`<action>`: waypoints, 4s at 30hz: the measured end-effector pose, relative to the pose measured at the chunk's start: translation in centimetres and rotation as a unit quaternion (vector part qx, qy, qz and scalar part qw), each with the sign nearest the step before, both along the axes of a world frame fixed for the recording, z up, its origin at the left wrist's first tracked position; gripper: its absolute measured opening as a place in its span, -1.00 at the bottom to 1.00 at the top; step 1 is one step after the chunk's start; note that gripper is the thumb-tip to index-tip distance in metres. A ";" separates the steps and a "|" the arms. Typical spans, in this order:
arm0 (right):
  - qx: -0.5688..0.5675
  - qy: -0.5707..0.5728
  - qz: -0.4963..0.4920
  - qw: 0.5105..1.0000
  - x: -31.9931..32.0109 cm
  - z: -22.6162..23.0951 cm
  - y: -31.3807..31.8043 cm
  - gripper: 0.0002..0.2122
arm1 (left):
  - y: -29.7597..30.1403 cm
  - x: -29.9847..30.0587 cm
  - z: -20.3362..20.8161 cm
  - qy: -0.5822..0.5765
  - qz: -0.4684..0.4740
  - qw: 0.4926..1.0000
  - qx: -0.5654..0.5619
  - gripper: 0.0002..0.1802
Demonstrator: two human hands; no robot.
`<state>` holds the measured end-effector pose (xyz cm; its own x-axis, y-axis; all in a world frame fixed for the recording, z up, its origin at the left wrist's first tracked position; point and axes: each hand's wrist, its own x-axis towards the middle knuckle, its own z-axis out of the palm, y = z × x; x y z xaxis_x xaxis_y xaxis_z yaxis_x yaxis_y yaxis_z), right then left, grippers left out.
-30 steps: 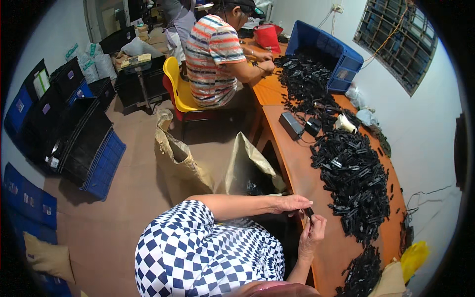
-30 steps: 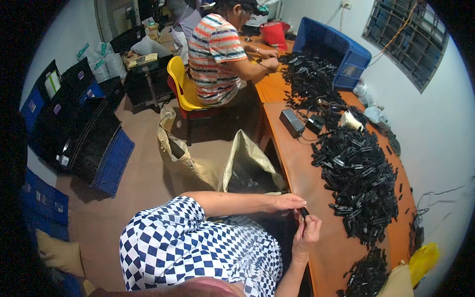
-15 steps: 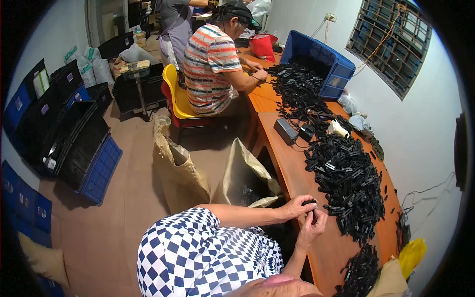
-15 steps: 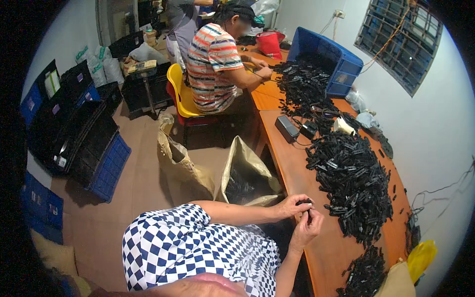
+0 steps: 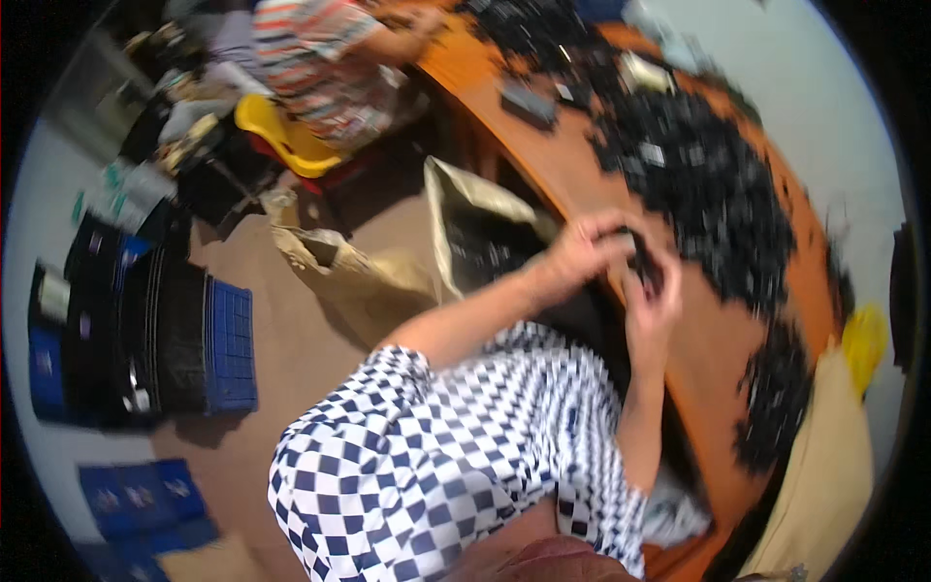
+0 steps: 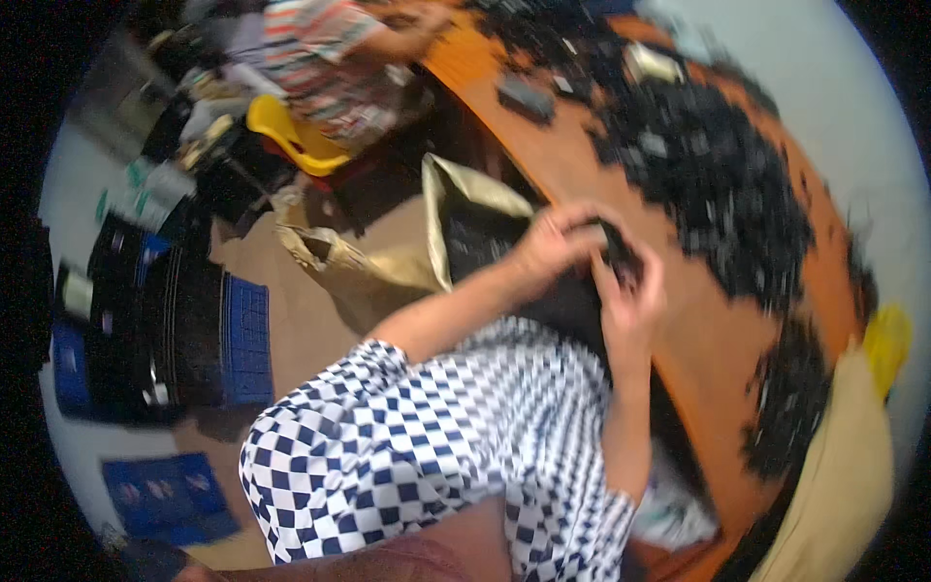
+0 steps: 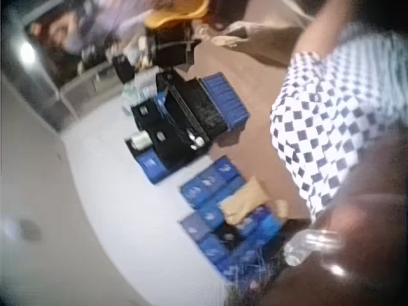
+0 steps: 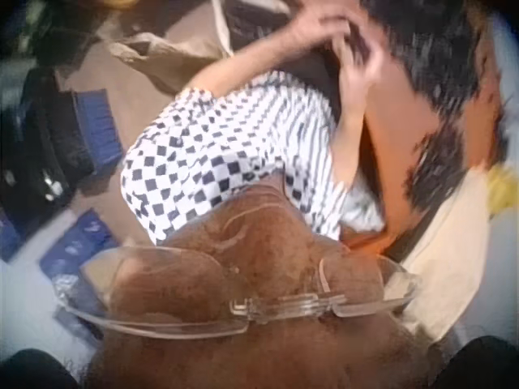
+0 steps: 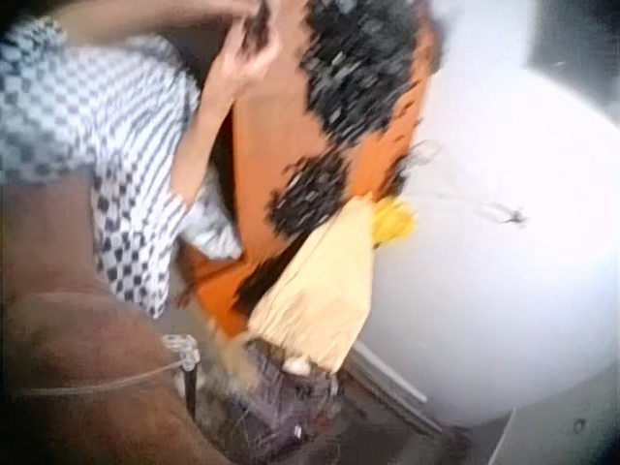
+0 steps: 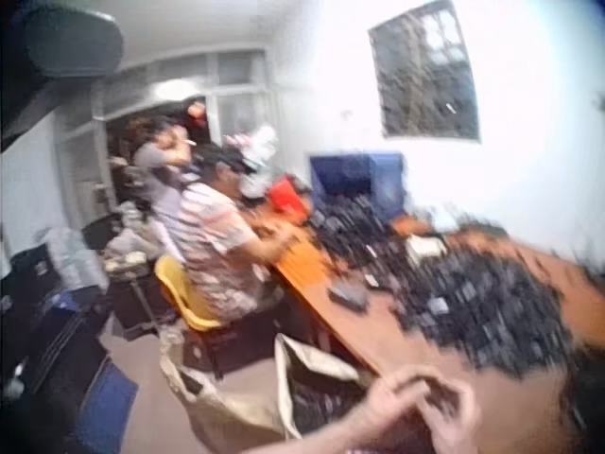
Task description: The person retrieves plastic components from a bag and the table, assembles the pieces together by hand, and places the assembled parts onto the table.
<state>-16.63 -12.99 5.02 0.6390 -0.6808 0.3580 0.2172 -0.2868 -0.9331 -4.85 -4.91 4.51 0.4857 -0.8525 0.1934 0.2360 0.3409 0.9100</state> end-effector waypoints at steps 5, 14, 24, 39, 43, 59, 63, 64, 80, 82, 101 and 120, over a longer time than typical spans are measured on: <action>-0.036 0.029 -0.004 0.999 -0.3 -0.2 -0.7 -0.66 | -0.6 -0.1 -0.4 0.063 -0.030 0.996 -0.056 -0.67; -0.138 0.038 -0.047 0.989 -1.0 -1.1 0.1 -0.76 | -0.6 -0.9 -3.0 0.071 -0.047 0.990 -0.110 -0.69; -0.302 0.082 -0.081 0.946 -1.1 -2.4 -1.3 -0.74 | -0.5 -0.7 -4.0 0.141 -0.087 0.985 -0.042 -0.52; -0.080 0.264 -0.246 0.929 -15.0 -9.4 -8.4 -0.88 | -7.6 4.2 -6.5 -0.558 0.057 0.817 0.136 -0.78; -0.128 0.329 -0.344 0.870 -19.6 -8.0 -9.8 -0.88 | -15.5 1.8 -6.2 -0.600 0.053 0.790 0.110 -0.75; -0.281 0.484 -0.324 0.763 -24.8 -8.3 -17.3 -0.81 | -17.8 -0.9 -7.0 -0.721 0.085 0.684 0.069 -0.86; -0.113 0.379 -0.325 0.859 -24.7 -9.0 -16.8 -0.81 | -16.8 0.0 -7.5 -0.638 0.111 0.758 0.080 -0.87; -0.114 0.381 -0.325 0.858 -24.9 -9.3 -16.5 -0.81 | -16.5 0.2 -7.7 -0.598 0.105 0.787 0.105 -0.86; 0.077 0.535 -0.069 0.838 -33.7 -7.6 -5.9 -0.88 | -12.4 -1.8 -9.8 0.137 -0.164 0.955 0.207 -0.77; 0.031 0.547 -0.096 0.831 -34.9 -7.3 -5.4 -0.88 | -12.1 -3.0 -9.0 0.012 -0.152 0.962 0.224 -0.78; -0.415 0.413 -0.249 0.772 -20.0 -7.6 -23.3 -0.69 | -13.0 -5.9 -5.9 -0.317 -0.112 0.927 0.164 -0.72; 0.123 -0.095 -0.156 0.975 -8.0 -5.9 -7.1 -0.88 | -10.3 -4.8 -4.4 -0.043 -0.141 0.981 0.127 -0.69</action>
